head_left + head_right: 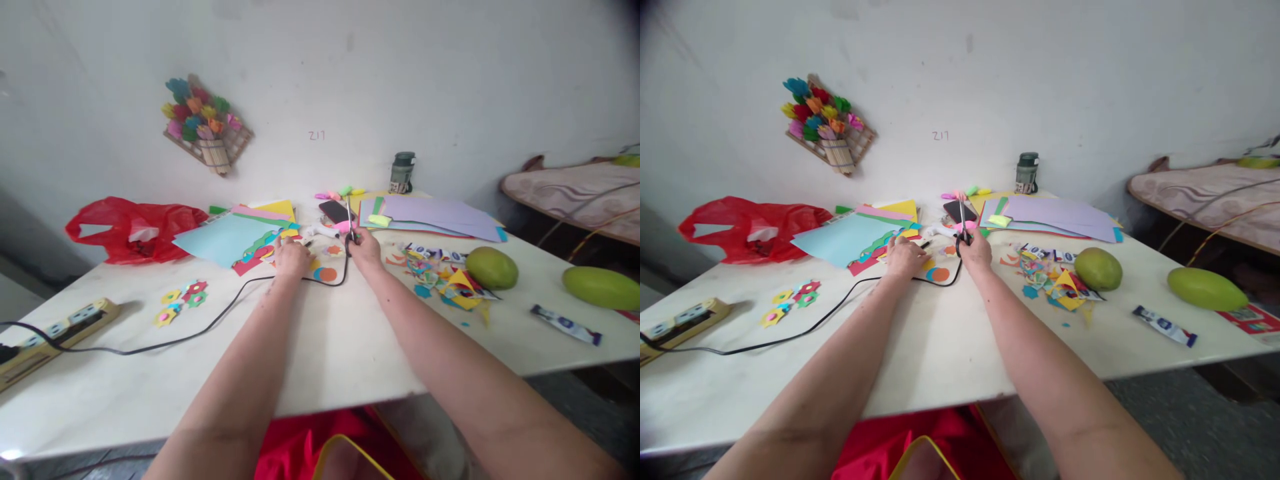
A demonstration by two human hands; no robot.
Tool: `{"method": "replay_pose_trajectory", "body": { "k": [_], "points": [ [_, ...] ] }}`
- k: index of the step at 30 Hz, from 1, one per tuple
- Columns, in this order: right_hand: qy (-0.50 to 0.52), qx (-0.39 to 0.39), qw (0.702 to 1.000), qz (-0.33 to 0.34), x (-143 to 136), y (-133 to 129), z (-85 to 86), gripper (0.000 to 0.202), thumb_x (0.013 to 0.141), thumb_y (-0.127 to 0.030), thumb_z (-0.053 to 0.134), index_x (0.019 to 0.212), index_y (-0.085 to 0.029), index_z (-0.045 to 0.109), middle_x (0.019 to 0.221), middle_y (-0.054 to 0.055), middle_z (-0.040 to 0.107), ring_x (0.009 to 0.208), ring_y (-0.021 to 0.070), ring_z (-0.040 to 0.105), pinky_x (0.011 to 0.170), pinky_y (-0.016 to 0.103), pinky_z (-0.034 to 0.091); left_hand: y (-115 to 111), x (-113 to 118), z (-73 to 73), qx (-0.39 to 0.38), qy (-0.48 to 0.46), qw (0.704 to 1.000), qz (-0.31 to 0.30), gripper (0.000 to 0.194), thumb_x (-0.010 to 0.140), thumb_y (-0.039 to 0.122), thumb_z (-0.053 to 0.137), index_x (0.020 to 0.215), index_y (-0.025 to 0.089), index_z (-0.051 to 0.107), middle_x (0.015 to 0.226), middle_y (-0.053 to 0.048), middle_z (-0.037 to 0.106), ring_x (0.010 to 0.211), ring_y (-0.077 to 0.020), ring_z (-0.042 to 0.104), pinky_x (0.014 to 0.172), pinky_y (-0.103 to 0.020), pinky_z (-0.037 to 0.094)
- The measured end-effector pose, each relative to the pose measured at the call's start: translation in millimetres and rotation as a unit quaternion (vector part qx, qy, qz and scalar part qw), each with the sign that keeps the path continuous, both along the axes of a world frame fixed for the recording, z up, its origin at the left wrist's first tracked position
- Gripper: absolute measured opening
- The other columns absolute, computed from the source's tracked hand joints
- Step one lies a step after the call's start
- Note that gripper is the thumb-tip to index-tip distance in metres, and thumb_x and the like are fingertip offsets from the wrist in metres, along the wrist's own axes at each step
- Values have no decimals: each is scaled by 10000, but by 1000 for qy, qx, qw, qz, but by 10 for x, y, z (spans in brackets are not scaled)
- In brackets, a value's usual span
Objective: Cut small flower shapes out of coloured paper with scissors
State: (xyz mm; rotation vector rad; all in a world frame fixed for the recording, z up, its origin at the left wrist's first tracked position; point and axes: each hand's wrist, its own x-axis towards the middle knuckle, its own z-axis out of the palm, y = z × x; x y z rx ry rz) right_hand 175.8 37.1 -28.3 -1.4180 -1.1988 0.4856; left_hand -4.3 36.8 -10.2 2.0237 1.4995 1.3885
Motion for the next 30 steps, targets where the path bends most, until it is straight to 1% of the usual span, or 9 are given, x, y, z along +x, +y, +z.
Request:
{"method": "replay_pose_trajectory", "body": {
  "k": [2, 4, 7, 9, 11, 18, 23, 27, 30],
  "points": [
    [0, -1, 1000, 9, 10, 1, -11, 358, 657, -429, 630, 952, -226, 629, 674, -4, 596, 627, 170, 551, 552, 263, 424, 33, 41, -13, 0, -22, 1000, -5, 353, 497, 94, 743, 321, 231, 469, 422, -50, 448, 1090, -331, 468, 1113, -446, 25],
    [1, 2, 1000, 11, 7, 1, -22, 350, 662, -414, 623, 955, -223, 633, 674, -5, 604, 627, 169, 557, 550, 261, 426, 42, 65, -5, -11, 96, 995, 25, 284, 558, 146, 707, 363, 221, 514, 463, -61, 517, 1044, -325, 509, 1103, -477, 70],
    [-1, 7, 1000, 0, -4, -1, -29, 363, 655, -414, 631, 953, -208, 645, 663, -6, 609, 623, 170, 564, 554, 268, 435, 23, 76, 25, -13, 348, 935, 74, 170, 690, 186, 581, 542, 187, 664, 632, -102, 648, 938, -303, 573, 1082, -514, 102],
    [0, 10, 1000, -5, -5, 1, -28, 365, 655, -414, 633, 952, -203, 650, 655, -5, 608, 624, 172, 569, 555, 271, 441, 10, 72, 33, 1, 426, 900, 87, 225, 732, 162, 500, 667, 161, 715, 715, -123, 681, 878, -288, 600, 1079, -522, 91],
    [2, 12, 1000, -6, -2, 4, -24, 359, 658, -409, 635, 951, -204, 653, 657, -2, 611, 629, 175, 575, 555, 272, 448, 8, 63, 24, 14, 448, 889, 91, 274, 738, 135, 455, 729, 150, 729, 749, -128, 692, 840, -280, 615, 1078, -525, 82],
    [5, 6, 1000, -8, 2, -5, 9, 338, 663, -383, 644, 954, -211, 644, 679, 0, 626, 661, 183, 595, 565, 273, 463, 43, 30, -45, 48, 414, 904, 92, 270, 720, 132, 450, 699, 150, 718, 750, -141, 689, 797, -283, 629, 1068, -527, 103],
    [16, 2, 1000, 4, 13, -19, 18, 302, 673, -371, 636, 934, -218, 635, 662, -12, 625, 659, 181, 609, 557, 266, 473, 52, -14, -57, 67, 362, 924, 106, 229, 693, 132, 481, 649, 156, 705, 662, -128, 675, 760, -274, 629, 1054, -493, 190],
    [57, 0, 998, 29, -2, -49, 69, 285, 672, -354, 651, 917, -214, 610, 640, -23, 611, 638, 166, 619, 535, 255, 489, 46, -46, -19, 91, 268, 949, 140, 224, 724, 174, 492, 652, 187, 704, 671, -105, 687, 775, -268, 627, 1024, -484, 260],
    [136, 1, 988, 76, -51, -123, 183, 253, 690, -349, 656, 876, -199, 575, 628, -19, 604, 617, 155, 631, 486, 232, 490, 8, -2, 41, 134, 189, 963, 141, 202, 754, 238, 522, 695, 192, 710, 727, -107, 703, 815, -263, 626, 986, -456, 318]
  ]
}}
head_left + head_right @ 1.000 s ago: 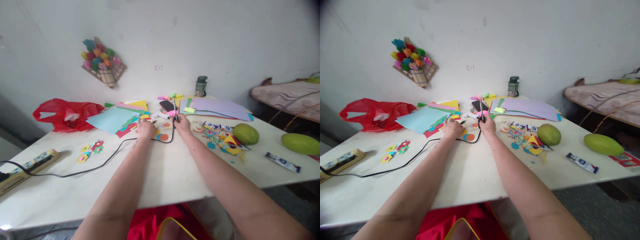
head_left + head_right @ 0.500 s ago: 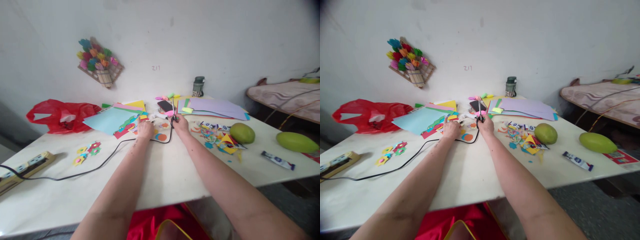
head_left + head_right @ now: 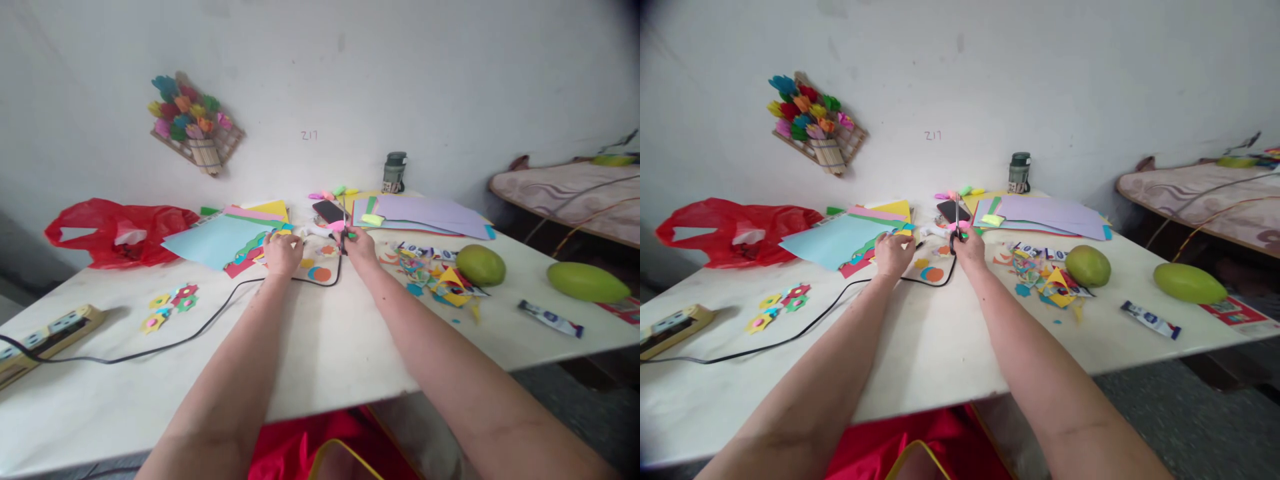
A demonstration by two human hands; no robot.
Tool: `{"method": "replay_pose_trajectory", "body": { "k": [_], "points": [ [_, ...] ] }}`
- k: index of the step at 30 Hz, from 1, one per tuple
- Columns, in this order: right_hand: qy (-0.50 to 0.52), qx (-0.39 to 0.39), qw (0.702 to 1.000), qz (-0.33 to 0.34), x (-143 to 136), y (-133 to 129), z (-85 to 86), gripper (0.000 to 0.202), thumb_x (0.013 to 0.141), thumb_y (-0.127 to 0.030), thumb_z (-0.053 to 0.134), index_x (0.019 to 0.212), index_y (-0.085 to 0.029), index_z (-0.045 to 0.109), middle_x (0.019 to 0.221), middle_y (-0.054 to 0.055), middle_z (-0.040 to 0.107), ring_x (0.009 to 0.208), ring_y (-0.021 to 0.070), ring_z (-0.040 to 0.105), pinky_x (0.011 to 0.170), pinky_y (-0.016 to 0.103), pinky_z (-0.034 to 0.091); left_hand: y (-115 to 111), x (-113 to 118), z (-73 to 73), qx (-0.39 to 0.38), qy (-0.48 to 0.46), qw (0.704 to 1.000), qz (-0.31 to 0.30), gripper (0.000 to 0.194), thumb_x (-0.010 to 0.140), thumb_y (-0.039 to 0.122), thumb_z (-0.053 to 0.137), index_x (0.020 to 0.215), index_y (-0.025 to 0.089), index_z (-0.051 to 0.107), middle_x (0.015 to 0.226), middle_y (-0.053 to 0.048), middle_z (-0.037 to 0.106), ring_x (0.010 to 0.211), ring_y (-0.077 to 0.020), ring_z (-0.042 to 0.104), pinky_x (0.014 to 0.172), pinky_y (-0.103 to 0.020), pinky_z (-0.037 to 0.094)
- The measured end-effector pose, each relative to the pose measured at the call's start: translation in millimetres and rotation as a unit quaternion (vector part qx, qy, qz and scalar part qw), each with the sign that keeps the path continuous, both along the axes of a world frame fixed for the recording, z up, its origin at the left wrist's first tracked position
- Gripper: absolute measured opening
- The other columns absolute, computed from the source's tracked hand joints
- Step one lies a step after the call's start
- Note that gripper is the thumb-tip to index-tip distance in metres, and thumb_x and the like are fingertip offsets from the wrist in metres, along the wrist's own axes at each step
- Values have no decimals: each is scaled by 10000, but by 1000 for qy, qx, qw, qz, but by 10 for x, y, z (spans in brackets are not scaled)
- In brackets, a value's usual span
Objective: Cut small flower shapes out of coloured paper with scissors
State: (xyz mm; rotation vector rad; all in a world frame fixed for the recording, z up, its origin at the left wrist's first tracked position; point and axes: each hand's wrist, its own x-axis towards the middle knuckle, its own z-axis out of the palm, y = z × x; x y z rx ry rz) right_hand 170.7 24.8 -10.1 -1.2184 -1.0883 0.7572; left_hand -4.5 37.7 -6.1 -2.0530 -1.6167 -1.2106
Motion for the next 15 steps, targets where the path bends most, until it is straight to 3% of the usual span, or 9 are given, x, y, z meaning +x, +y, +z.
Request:
{"method": "replay_pose_trajectory", "body": {
  "k": [4, 8, 15],
  "points": [
    [107, -8, 993, 59, -31, -139, 186, 267, 687, -358, 690, 825, -195, 530, 674, -9, 624, 510, 109, 608, 362, 174, 396, -128, 169, 93, 83, 32, 992, -87, 192, 782, 229, 522, 677, 215, 683, 708, -62, 697, 787, -227, 608, 1014, -483, 282],
    [97, -79, 988, 93, 49, -220, 279, 293, 658, -308, 731, 824, -178, 528, 574, -21, 614, 390, 63, 524, 319, 138, 265, -263, 347, 152, 145, 145, 961, -184, 200, 786, 167, 501, 685, 227, 664, 686, -28, 672, 780, -206, 581, 1058, -532, 213],
    [88, -96, 989, 66, 151, -187, 277, 262, 614, -82, 656, 825, -174, 529, 478, -56, 561, 409, 84, 542, 342, 148, 281, -326, 429, 149, 163, 201, 943, -207, 218, 794, 157, 473, 708, 229, 660, 673, -15, 643, 802, -199, 567, 1073, -545, 202]
  ]
}}
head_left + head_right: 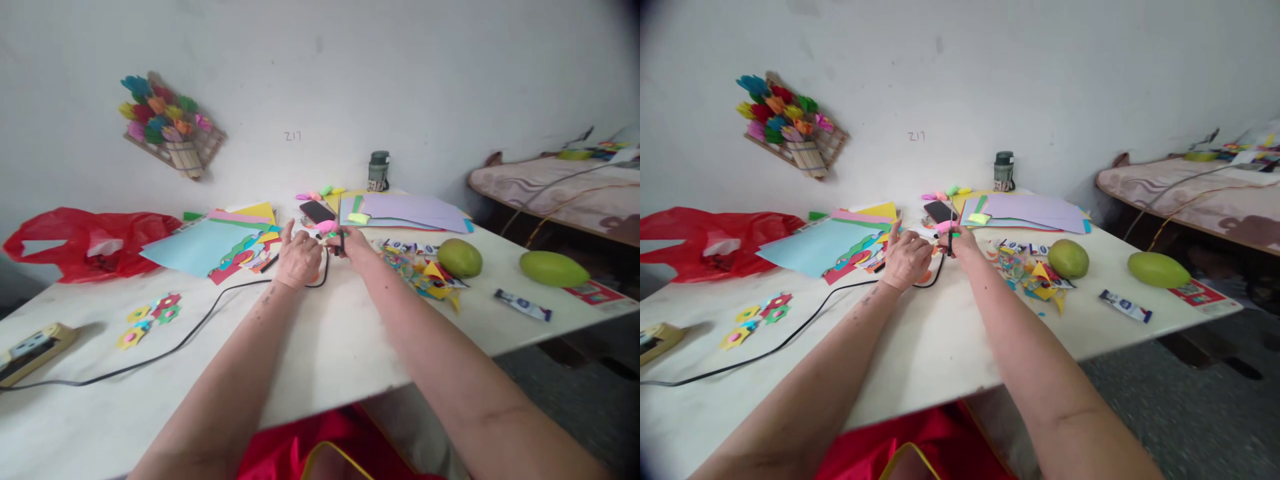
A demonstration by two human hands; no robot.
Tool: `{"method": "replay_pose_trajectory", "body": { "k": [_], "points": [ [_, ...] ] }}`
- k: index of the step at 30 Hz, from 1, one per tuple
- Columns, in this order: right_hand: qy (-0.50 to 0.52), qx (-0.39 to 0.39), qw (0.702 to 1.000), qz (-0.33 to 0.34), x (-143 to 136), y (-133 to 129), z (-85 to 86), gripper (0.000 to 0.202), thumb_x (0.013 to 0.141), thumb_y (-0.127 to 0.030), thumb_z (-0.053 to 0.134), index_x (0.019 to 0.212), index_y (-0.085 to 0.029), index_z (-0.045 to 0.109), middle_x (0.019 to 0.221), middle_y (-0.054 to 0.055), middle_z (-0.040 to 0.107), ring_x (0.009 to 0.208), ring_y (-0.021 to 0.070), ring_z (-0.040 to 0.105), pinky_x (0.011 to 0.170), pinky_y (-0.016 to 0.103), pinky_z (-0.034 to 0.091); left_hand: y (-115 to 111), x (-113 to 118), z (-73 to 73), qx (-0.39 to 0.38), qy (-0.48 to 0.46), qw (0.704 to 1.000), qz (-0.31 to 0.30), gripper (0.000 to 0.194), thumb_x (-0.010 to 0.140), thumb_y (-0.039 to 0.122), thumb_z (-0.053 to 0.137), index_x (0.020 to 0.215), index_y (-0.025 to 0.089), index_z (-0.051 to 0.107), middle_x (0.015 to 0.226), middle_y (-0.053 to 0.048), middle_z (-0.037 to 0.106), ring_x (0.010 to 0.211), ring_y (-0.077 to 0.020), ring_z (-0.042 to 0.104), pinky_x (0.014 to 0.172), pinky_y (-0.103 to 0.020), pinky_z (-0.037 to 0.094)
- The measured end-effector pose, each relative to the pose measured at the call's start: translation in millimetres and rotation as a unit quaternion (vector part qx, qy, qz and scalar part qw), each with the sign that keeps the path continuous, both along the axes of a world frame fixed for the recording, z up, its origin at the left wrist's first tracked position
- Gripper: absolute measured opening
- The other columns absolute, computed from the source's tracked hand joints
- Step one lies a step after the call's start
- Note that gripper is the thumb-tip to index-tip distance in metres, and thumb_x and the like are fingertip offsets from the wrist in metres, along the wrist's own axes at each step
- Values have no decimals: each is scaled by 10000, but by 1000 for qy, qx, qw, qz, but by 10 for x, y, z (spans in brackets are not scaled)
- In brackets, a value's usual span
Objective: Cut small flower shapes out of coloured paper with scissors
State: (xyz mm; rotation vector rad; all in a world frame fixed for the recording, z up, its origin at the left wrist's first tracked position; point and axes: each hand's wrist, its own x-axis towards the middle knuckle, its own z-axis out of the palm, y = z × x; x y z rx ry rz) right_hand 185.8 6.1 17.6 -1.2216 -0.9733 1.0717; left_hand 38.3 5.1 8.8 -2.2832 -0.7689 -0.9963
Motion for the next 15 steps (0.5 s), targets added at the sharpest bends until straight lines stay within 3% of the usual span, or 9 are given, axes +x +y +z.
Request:
{"method": "replay_pose_trajectory", "body": {
  "k": [4, 6, 7, 9, 11, 13, 15],
  "points": [
    [5, 25, 1000, -6, 45, 26, 22, 301, 585, -51, 629, 830, -182, 513, 448, -89, 516, 394, 82, 520, 356, 159, 300, 20, -4, -27, -85, -110, 990, 6, 205, 783, 317, 551, 900, 201, 672, 890, -72, 686, 902, -244, 570, 982, -505, 333],
    [13, 57, 998, 16, 80, 24, 36, 324, 572, -51, 626, 846, -182, 512, 461, -100, 518, 394, 73, 506, 387, 166, 340, 39, 15, -28, -188, -235, 954, 16, 289, 795, 385, 538, 944, 171, 663, 915, -96, 681, 848, -233, 593, 864, -431, 432],
    [15, 75, 997, 31, 97, 18, 41, 338, 563, -55, 628, 854, -183, 513, 473, -104, 522, 401, 69, 504, 408, 170, 362, 46, 32, -25, -256, -304, 918, 15, 320, 803, 411, 526, 949, 159, 659, 887, -96, 680, 783, -215, 606, 784, -387, 467],
    [8, 104, 993, 60, 120, -2, 48, 361, 549, -70, 633, 869, -187, 515, 503, -109, 530, 423, 64, 509, 448, 177, 394, 53, 78, -17, -406, -413, 815, -12, 369, 785, 459, 550, 943, 142, 652, 788, -73, 669, 638, -173, 606, 608, -302, 481],
    [-10, 115, 990, 80, 125, -25, 52, 371, 544, -97, 639, 881, -192, 516, 534, -108, 539, 447, 67, 520, 463, 183, 401, 50, 127, -12, -518, -462, 717, -65, 369, 713, 468, 642, 864, 132, 653, 693, -46, 643, 555, -145, 592, 496, -243, 448],
    [-26, 119, 988, 90, 118, -39, 62, 377, 545, -118, 645, 890, -192, 513, 544, -107, 537, 462, 71, 526, 466, 185, 399, 48, 166, -16, -571, -480, 656, -115, 329, 636, 429, 724, 729, 126, 634, 626, -32, 619, 534, -131, 589, 477, -219, 442],
    [-36, 120, 988, 93, 115, -37, 83, 377, 546, -135, 663, 887, -190, 509, 543, -103, 536, 463, 73, 526, 462, 186, 396, 58, 187, -26, -590, -498, 618, -149, 305, 609, 385, 756, 658, 124, 607, 600, -27, 613, 543, -125, 599, 505, -216, 465]
  ]
}}
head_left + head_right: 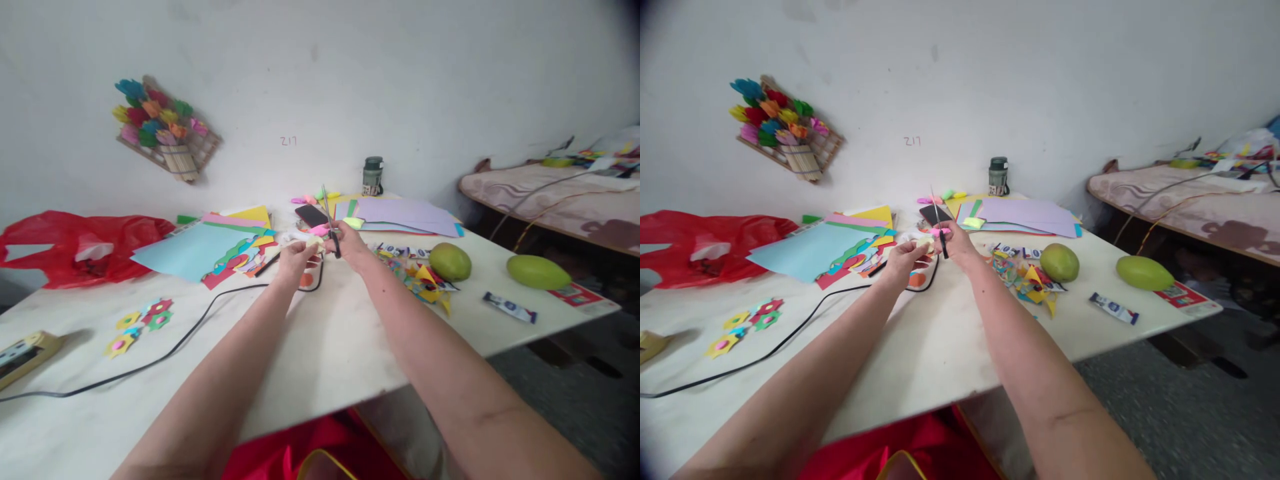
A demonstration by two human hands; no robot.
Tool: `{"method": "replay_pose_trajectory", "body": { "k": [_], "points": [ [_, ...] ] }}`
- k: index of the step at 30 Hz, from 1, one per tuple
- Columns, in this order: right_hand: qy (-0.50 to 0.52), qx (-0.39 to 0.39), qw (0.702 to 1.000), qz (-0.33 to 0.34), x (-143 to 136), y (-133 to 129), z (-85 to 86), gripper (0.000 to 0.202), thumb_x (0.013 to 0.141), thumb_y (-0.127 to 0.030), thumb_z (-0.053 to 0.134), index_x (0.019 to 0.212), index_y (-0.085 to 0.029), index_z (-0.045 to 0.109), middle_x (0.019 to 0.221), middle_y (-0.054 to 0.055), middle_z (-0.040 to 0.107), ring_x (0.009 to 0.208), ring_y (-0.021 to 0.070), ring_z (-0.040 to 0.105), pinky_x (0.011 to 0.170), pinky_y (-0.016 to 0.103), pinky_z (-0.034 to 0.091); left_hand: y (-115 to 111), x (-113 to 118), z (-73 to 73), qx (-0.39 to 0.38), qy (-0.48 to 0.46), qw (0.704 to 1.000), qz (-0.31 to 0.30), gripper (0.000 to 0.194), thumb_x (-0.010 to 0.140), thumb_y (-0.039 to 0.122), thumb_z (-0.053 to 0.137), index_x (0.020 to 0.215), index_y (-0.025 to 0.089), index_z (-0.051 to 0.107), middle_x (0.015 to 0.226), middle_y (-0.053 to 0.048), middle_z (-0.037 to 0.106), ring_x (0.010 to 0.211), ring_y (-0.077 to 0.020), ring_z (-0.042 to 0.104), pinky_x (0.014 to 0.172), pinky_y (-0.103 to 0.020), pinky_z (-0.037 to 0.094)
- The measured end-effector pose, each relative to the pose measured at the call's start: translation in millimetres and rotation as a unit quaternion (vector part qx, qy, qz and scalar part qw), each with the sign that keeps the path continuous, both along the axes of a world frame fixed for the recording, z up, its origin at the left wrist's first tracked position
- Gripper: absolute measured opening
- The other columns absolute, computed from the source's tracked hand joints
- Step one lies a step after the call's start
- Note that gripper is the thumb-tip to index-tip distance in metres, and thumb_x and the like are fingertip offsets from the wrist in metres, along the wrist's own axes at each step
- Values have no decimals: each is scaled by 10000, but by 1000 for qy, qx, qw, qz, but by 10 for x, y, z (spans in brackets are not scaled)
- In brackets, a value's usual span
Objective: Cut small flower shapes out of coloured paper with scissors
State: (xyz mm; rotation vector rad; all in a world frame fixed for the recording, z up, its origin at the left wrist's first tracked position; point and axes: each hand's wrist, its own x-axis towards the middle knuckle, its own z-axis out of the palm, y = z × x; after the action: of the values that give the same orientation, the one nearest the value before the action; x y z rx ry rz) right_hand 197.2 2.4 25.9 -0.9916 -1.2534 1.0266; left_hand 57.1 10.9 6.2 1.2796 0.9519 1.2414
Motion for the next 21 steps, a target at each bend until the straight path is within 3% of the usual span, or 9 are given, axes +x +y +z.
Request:
{"method": "replay_pose_trajectory", "body": {
  "k": [5, 8, 12, 21],
  "points": [
    [-22, -26, 999, -34, 92, 49, 27, 360, 565, -225, 745, 830, -183, 505, 532, -69, 553, 418, 77, 516, 381, 173, 334, 42, 20, -40, -46, -92, 994, -27, 248, 653, 306, 748, 743, 125, 604, 701, -41, 670, 607, -129, 650, 607, -236, 522],
    [-62, -40, 996, -44, 196, 69, -54, 325, 613, -317, 747, 808, -173, 530, 506, -43, 560, 377, 77, 499, 326, 162, 251, 21, 59, -97, -63, -119, 990, -45, 202, 694, 262, 723, 754, 121, 591, 733, -52, 680, 613, -123, 657, 622, -234, 528],
    [-71, -69, 995, -19, 257, 48, -199, 324, 665, -397, 719, 842, -166, 577, 527, -20, 591, 383, 77, 514, 319, 150, 258, -30, 119, -188, -79, -145, 985, -50, 124, 752, 206, 664, 782, 111, 590, 746, -58, 687, 625, -115, 660, 621, -212, 522],
    [-96, -113, 989, -8, 137, -130, -94, 306, 610, -300, 772, 833, -154, 621, 481, -63, 531, 372, 52, 451, 353, 160, 333, -36, 55, -151, -65, -162, 984, -46, 63, 780, 145, 624, 764, 126, 566, 657, -31, 653, 680, -149, 681, 775, -298, 549]
  ]
}}
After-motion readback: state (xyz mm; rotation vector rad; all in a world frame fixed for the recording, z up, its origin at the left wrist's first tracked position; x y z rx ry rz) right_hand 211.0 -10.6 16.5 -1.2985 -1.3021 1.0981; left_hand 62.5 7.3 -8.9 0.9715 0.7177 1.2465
